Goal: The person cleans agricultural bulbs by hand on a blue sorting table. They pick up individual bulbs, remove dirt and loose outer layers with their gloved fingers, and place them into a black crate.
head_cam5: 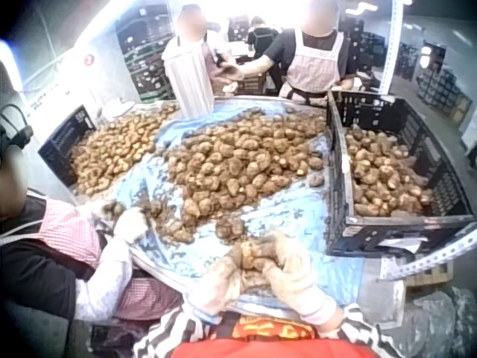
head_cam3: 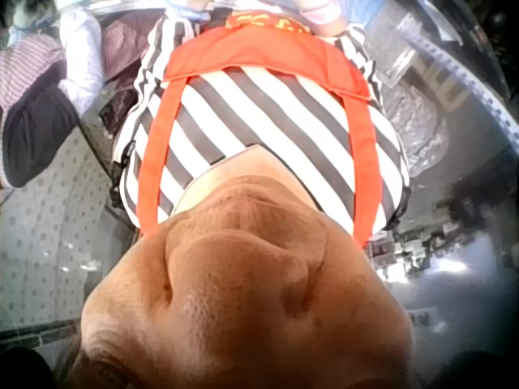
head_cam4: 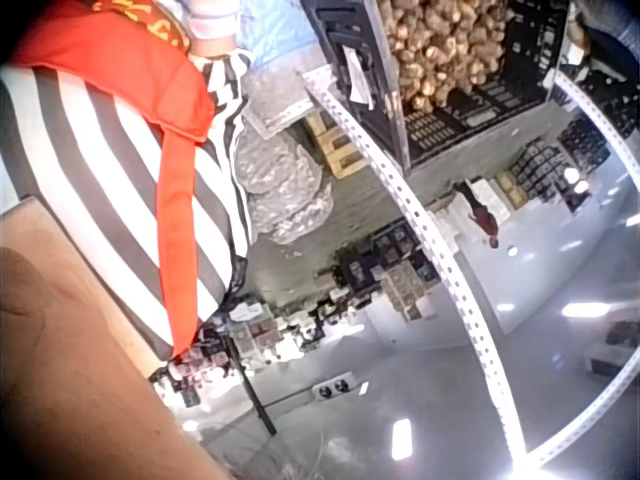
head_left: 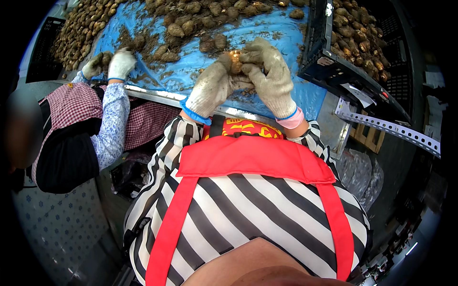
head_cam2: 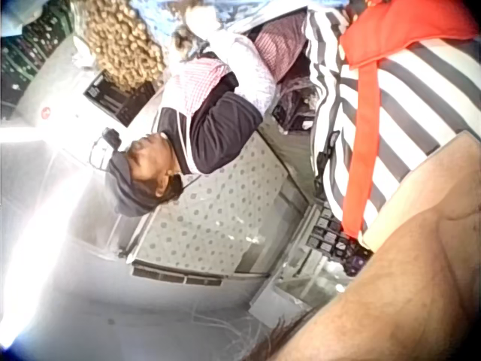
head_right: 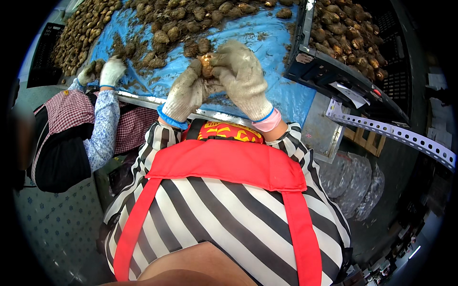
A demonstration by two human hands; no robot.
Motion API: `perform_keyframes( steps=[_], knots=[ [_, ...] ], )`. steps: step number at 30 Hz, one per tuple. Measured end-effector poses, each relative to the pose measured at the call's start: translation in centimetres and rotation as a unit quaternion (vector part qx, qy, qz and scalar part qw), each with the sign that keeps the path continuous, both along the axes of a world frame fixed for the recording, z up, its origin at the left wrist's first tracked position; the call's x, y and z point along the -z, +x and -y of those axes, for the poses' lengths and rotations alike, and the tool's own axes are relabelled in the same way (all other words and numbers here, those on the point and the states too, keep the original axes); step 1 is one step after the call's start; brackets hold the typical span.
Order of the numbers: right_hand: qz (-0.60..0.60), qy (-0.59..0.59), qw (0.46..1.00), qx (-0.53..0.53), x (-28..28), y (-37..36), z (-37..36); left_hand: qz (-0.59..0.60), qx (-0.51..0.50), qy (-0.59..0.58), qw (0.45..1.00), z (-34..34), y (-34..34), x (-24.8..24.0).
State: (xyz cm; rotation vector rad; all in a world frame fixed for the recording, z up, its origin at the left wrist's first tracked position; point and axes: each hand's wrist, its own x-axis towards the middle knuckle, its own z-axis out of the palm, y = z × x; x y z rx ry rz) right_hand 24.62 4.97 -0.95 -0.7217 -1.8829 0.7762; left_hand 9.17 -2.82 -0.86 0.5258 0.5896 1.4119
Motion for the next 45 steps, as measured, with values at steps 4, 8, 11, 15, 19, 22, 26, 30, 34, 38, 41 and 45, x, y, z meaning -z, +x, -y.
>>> perform_keyframes(
  steps=[4, 8, 11, 15, 19, 22, 26, 30, 34, 38, 41, 45],
  knots=[
    [0.030, -0.153, 0.986, 0.049, -2.0, 0.2, -0.8, 0.182, 0.051, 0.035, 0.981, 0.0, -0.8, 2.9],
    [0.002, -0.241, 0.970, 0.021, -2.3, 1.4, -1.4, 0.274, 0.031, 0.038, 0.961, -0.1, -0.4, 2.5],
    [0.021, -0.105, 0.994, -0.029, -2.4, 1.3, -0.6, 0.195, -0.045, -0.056, 0.978, 0.3, 0.0, 1.6],
    [0.014, -0.020, 0.999, -0.025, -0.5, 0.3, 0.5, 0.196, -0.029, -0.004, 0.980, 0.3, -0.2, 2.7],
    [-0.071, -0.337, 0.936, -0.075, -1.7, 0.4, 0.4, 0.089, -0.027, -0.061, 0.994, 0.6, -1.1, 2.9],
    [-0.028, -0.369, 0.927, -0.059, -1.2, 0.9, -0.2, 0.061, -0.022, -0.041, 0.997, 0.9, -0.8, 2.2],
    [0.002, -0.350, 0.936, -0.028, -1.6, 0.6, -0.4, 0.122, 0.017, 0.003, 0.992, 0.6, -0.7, 2.1],
    [-0.048, -0.353, 0.934, -0.031, -1.4, 0.5, -0.8, 0.211, 0.040, 0.000, 0.977, 0.4, -0.9, 3.1],
    [-0.105, -0.357, 0.927, -0.039, -1.3, 1.0, -1.2, 0.215, 0.035, -0.012, 0.976, 0.3, -1.1, 3.2],
    [-0.007, -0.311, 0.950, -0.027, -0.9, 1.7, -1.3, 0.247, 0.010, -0.047, 0.968, 0.4, -1.0, 3.4],
    [0.060, -0.208, 0.976, -0.006, -0.9, 2.0, -0.9, 0.226, -0.027, -0.032, 0.973, 0.5, -0.6, 3.2],
    [0.163, -0.159, 0.973, 0.043, 0.0, 1.9, -1.9, 0.188, 0.010, -0.012, 0.982, 0.9, -1.0, 4.3]
  ],
)
